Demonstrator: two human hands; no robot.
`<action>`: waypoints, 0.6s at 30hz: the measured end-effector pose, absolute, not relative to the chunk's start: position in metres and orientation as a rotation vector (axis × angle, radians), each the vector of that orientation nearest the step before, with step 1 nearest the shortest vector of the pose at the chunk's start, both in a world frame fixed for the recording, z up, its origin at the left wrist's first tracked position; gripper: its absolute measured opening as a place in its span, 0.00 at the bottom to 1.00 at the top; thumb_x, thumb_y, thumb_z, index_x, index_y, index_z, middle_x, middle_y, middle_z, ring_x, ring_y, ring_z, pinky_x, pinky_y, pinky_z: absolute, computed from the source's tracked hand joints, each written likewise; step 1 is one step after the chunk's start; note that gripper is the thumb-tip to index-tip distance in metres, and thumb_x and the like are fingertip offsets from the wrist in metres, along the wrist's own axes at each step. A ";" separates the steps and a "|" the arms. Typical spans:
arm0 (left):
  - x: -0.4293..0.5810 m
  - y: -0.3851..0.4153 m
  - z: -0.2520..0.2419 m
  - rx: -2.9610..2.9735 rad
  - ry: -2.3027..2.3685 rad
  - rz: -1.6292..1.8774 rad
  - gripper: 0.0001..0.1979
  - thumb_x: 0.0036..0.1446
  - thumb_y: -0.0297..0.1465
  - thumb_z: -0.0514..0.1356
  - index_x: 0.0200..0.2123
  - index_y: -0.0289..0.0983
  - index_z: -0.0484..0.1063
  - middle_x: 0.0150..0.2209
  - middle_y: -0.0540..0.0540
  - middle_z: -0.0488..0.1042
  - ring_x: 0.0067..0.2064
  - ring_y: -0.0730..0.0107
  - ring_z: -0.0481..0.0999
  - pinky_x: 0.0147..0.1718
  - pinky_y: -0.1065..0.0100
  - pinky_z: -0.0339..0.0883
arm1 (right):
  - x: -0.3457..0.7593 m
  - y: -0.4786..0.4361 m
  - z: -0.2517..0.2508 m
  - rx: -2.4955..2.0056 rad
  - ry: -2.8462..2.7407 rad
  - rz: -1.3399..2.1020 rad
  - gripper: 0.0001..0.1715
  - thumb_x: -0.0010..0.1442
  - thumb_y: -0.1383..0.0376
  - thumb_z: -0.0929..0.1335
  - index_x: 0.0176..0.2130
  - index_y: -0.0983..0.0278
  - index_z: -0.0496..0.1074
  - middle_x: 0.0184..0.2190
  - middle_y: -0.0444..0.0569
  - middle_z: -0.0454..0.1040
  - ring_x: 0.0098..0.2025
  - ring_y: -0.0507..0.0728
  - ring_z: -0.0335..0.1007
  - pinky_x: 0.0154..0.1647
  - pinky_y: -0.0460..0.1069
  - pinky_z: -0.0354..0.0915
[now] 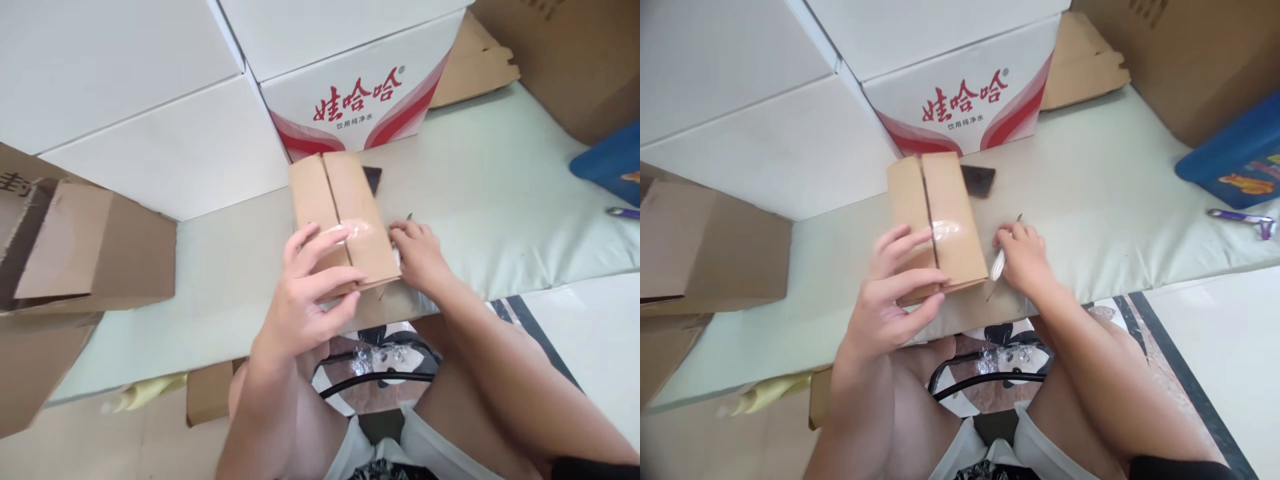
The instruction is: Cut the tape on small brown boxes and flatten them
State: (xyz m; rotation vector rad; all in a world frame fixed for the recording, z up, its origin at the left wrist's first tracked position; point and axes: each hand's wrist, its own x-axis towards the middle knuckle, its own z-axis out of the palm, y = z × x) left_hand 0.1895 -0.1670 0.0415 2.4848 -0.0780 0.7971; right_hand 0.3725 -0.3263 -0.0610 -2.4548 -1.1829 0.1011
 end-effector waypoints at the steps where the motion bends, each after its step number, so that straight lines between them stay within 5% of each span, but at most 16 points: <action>1: 0.188 -0.163 0.040 2.484 -0.040 0.812 0.10 0.58 0.25 0.64 0.41 0.44 0.77 0.62 0.44 0.73 0.67 0.51 0.68 0.67 0.42 0.62 | 0.371 -0.325 -0.058 -2.469 -1.175 0.132 0.17 0.56 0.72 0.64 0.43 0.60 0.75 0.58 0.59 0.73 0.53 0.70 0.66 0.47 0.63 0.65; 5: 0.174 -0.150 0.034 2.430 0.126 0.914 0.07 0.57 0.23 0.63 0.37 0.41 0.74 0.59 0.43 0.74 0.67 0.52 0.69 0.66 0.46 0.66 | 0.367 -0.321 -0.048 -2.510 -1.153 0.271 0.19 0.58 0.74 0.63 0.44 0.59 0.75 0.62 0.58 0.70 0.57 0.71 0.65 0.50 0.65 0.66; 9: 0.167 -0.140 0.024 2.299 0.279 1.036 0.14 0.60 0.25 0.62 0.48 0.43 0.75 0.60 0.41 0.72 0.65 0.56 0.72 0.61 0.55 0.72 | 0.367 -0.323 -0.046 -2.527 -1.147 0.271 0.20 0.58 0.74 0.63 0.45 0.58 0.76 0.64 0.59 0.69 0.59 0.73 0.64 0.50 0.66 0.67; 13: 0.169 -0.131 0.013 2.038 0.560 1.199 0.17 0.62 0.35 0.64 0.54 0.42 0.74 0.57 0.41 0.75 0.61 0.58 0.76 0.58 0.60 0.73 | 0.368 -0.326 -0.050 -2.502 -1.154 0.228 0.19 0.57 0.75 0.63 0.42 0.58 0.76 0.64 0.59 0.69 0.59 0.73 0.65 0.49 0.67 0.67; 18: 0.169 -0.110 0.002 1.679 0.972 1.341 0.24 0.54 0.48 0.69 0.46 0.36 0.77 0.43 0.44 0.79 0.47 0.58 0.81 0.51 0.58 0.76 | 0.362 -0.326 -0.053 -2.487 -1.178 0.242 0.22 0.57 0.75 0.63 0.43 0.56 0.78 0.70 0.52 0.65 0.63 0.77 0.61 0.51 0.71 0.67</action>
